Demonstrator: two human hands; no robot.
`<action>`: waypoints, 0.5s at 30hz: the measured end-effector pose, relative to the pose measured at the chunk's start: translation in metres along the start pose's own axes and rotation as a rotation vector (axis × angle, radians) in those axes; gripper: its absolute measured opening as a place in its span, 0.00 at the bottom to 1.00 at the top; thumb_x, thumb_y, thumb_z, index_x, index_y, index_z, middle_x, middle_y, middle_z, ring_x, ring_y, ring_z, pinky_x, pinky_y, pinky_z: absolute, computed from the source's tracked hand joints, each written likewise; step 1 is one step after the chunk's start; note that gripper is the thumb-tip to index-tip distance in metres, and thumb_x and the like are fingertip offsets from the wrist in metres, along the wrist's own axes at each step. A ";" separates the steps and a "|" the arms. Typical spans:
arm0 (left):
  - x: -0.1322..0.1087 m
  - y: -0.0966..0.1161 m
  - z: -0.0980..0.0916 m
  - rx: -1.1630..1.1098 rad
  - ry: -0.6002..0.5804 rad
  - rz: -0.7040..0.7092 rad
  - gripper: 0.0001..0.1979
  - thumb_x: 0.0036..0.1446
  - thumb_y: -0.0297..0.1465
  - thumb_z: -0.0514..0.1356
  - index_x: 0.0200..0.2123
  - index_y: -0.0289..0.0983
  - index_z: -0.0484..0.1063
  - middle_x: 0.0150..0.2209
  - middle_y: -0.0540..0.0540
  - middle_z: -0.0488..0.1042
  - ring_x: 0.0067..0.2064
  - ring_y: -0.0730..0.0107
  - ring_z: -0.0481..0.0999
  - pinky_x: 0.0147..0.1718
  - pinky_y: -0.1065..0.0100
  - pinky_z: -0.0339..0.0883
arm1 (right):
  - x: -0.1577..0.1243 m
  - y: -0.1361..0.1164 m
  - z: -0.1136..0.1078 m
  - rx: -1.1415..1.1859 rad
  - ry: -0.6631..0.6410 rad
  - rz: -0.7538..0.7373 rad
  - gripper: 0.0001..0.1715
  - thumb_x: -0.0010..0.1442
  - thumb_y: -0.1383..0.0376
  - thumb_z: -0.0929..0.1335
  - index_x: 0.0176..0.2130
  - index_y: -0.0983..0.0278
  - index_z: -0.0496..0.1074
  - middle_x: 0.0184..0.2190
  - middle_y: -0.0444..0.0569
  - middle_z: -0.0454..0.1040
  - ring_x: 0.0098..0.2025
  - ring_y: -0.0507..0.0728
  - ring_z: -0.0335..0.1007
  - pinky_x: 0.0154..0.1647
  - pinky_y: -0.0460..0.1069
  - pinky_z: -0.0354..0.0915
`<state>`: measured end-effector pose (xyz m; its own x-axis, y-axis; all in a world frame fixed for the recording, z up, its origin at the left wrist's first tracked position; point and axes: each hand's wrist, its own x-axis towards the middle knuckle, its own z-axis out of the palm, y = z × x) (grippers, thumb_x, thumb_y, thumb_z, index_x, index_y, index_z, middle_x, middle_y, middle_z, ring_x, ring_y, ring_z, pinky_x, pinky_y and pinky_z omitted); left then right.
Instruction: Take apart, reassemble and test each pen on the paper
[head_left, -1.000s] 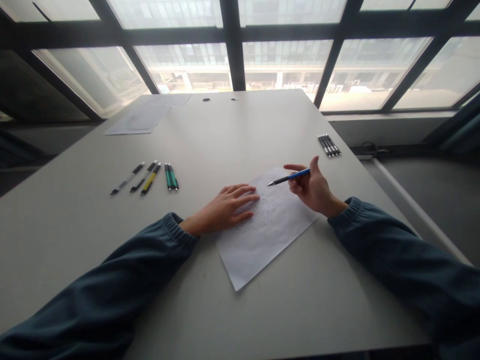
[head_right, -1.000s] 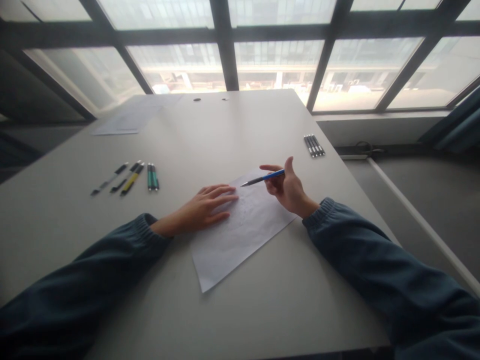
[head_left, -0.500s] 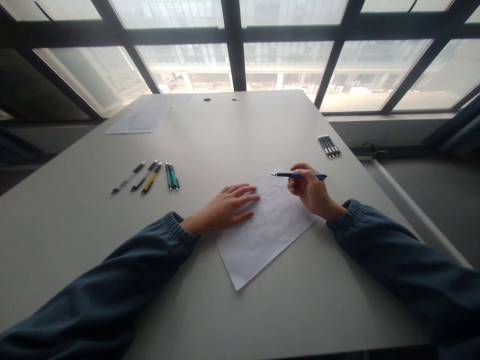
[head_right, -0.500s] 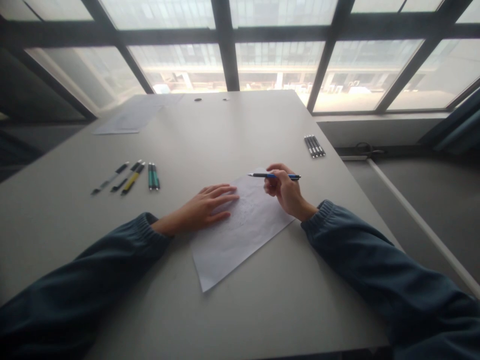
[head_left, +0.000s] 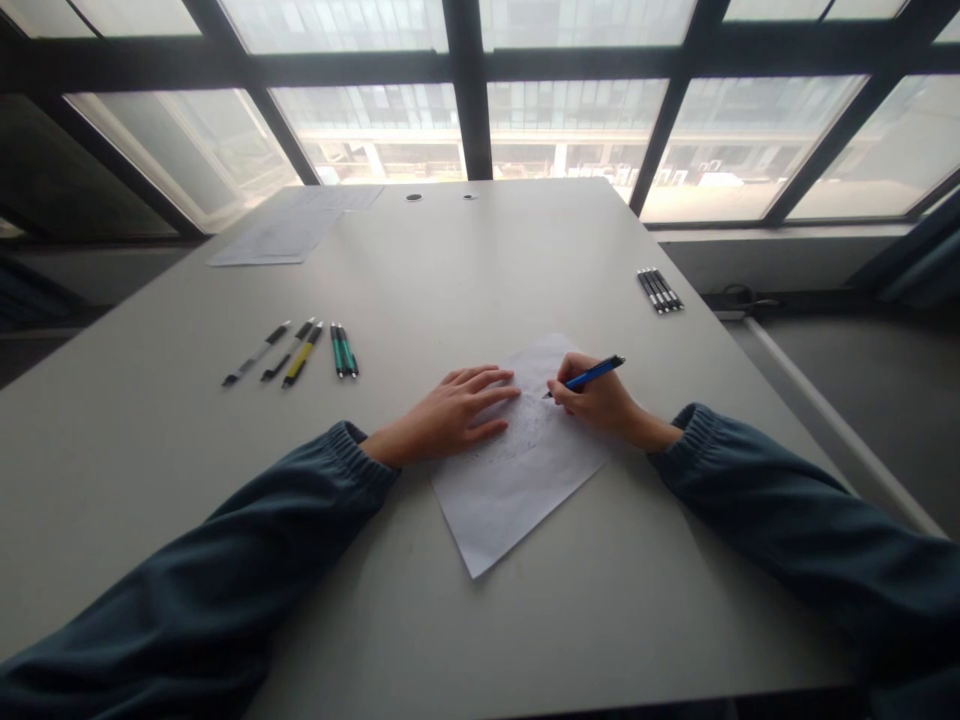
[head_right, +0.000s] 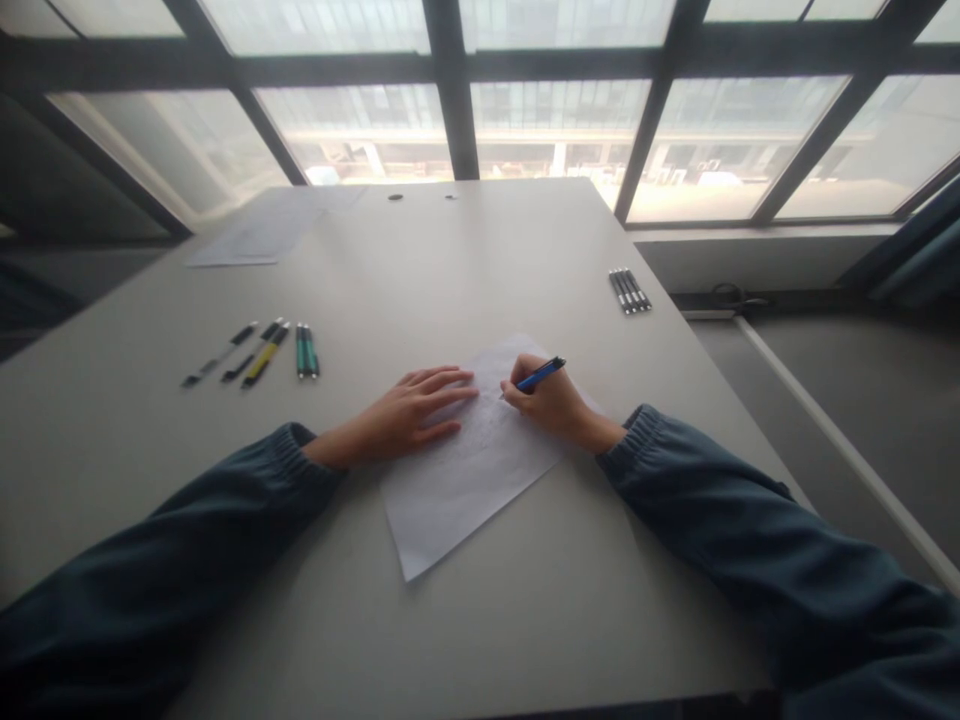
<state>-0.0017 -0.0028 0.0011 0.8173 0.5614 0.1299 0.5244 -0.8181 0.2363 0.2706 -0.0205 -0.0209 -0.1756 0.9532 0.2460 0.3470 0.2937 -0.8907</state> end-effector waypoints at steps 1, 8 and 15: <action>0.000 0.000 0.000 0.001 -0.001 -0.003 0.25 0.69 0.45 0.54 0.67 0.50 0.63 0.70 0.46 0.61 0.71 0.54 0.58 0.68 0.51 0.53 | 0.000 0.000 0.000 -0.022 0.014 -0.002 0.14 0.60 0.60 0.71 0.28 0.62 0.65 0.21 0.43 0.71 0.21 0.50 0.65 0.21 0.45 0.58; 0.000 0.000 0.001 -0.005 0.009 0.003 0.25 0.68 0.45 0.55 0.66 0.50 0.63 0.70 0.46 0.61 0.71 0.54 0.58 0.68 0.51 0.53 | 0.001 -0.002 -0.001 -0.078 0.010 -0.033 0.14 0.58 0.62 0.71 0.26 0.62 0.64 0.20 0.42 0.68 0.22 0.50 0.61 0.23 0.46 0.55; 0.000 -0.001 0.000 0.008 0.003 -0.003 0.25 0.68 0.45 0.55 0.66 0.50 0.64 0.70 0.47 0.61 0.71 0.54 0.58 0.68 0.50 0.53 | 0.002 -0.002 -0.001 -0.104 0.017 -0.092 0.13 0.57 0.63 0.70 0.25 0.62 0.64 0.20 0.40 0.65 0.23 0.49 0.58 0.25 0.46 0.55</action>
<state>-0.0021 -0.0024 0.0005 0.8152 0.5639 0.1320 0.5283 -0.8175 0.2293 0.2701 -0.0187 -0.0183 -0.1958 0.9228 0.3319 0.4241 0.3848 -0.8198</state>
